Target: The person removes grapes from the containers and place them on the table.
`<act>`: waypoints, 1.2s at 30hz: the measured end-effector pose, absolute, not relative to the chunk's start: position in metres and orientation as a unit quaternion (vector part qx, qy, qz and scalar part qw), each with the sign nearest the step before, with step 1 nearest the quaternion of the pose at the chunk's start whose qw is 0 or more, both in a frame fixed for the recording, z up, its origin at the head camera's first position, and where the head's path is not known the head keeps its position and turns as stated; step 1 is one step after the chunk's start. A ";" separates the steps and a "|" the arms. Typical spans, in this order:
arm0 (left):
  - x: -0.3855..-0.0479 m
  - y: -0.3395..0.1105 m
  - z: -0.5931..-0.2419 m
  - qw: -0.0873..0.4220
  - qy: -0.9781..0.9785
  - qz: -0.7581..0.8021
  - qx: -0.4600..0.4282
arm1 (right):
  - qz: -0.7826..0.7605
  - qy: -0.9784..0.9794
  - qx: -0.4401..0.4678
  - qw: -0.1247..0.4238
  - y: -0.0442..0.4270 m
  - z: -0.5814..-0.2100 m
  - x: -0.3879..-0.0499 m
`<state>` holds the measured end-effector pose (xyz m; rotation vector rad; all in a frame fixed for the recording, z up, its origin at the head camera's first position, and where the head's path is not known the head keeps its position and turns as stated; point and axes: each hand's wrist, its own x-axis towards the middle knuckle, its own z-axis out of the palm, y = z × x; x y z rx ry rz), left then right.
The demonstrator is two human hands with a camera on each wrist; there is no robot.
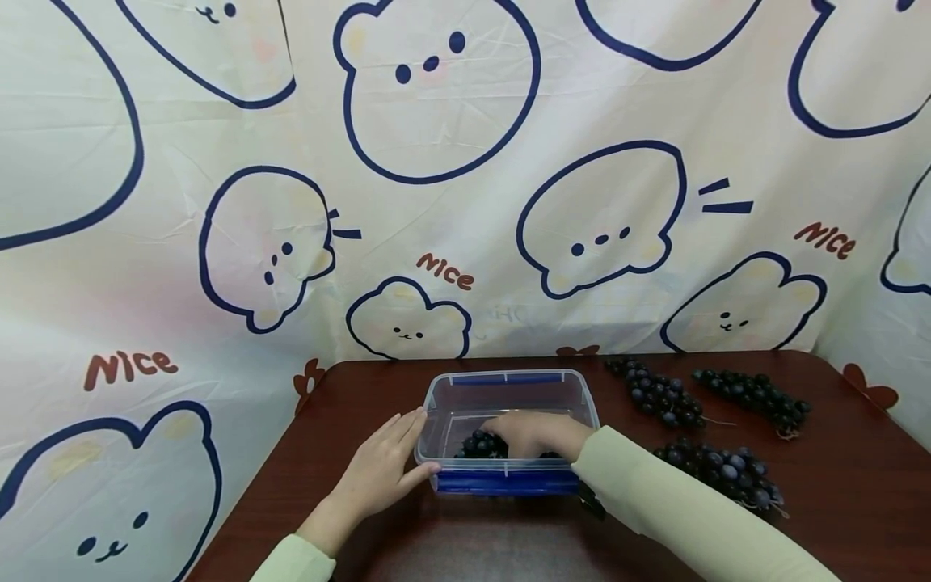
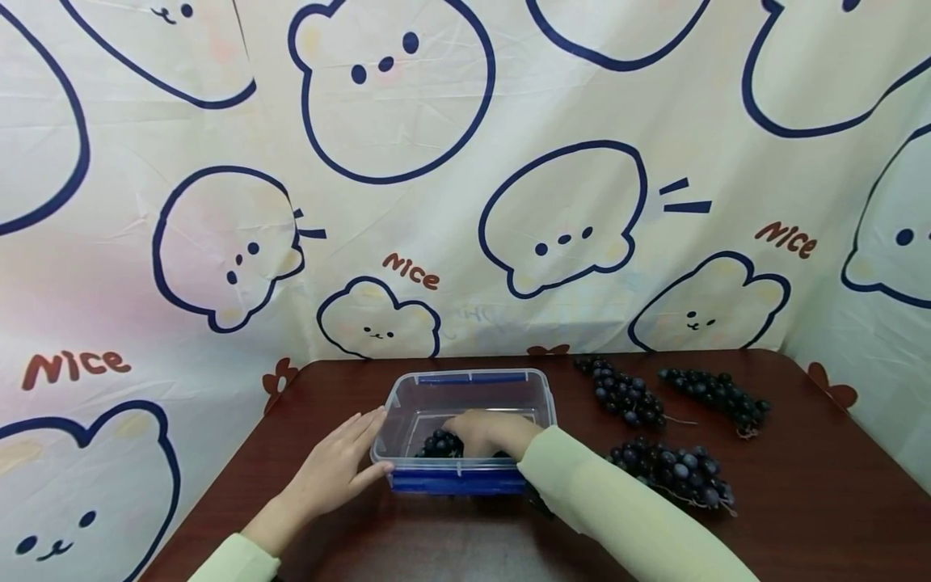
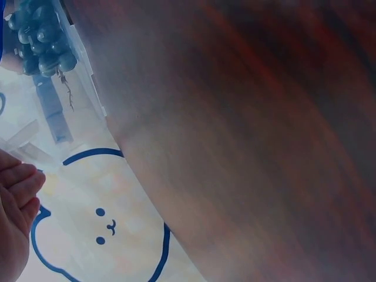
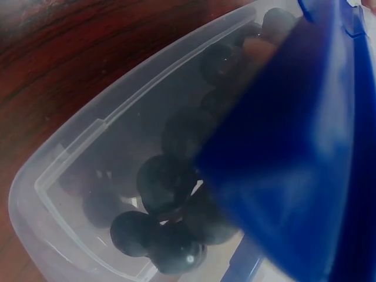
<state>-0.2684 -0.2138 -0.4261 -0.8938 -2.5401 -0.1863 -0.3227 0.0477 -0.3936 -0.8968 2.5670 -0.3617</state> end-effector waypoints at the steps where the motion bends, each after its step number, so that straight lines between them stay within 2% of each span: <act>1: -0.269 -0.214 -0.426 0.220 -0.917 -0.068 -0.325 | -0.125 0.917 -0.324 0.194 0.047 -0.394 -0.323; 15: -0.268 -0.214 -0.425 0.221 -0.918 -0.067 -0.323 | -0.103 0.917 -0.351 0.158 0.040 -0.398 -0.324; 36: -0.269 -0.213 -0.427 0.241 -0.911 -0.067 -0.328 | -0.108 0.918 -0.345 0.163 0.040 -0.403 -0.329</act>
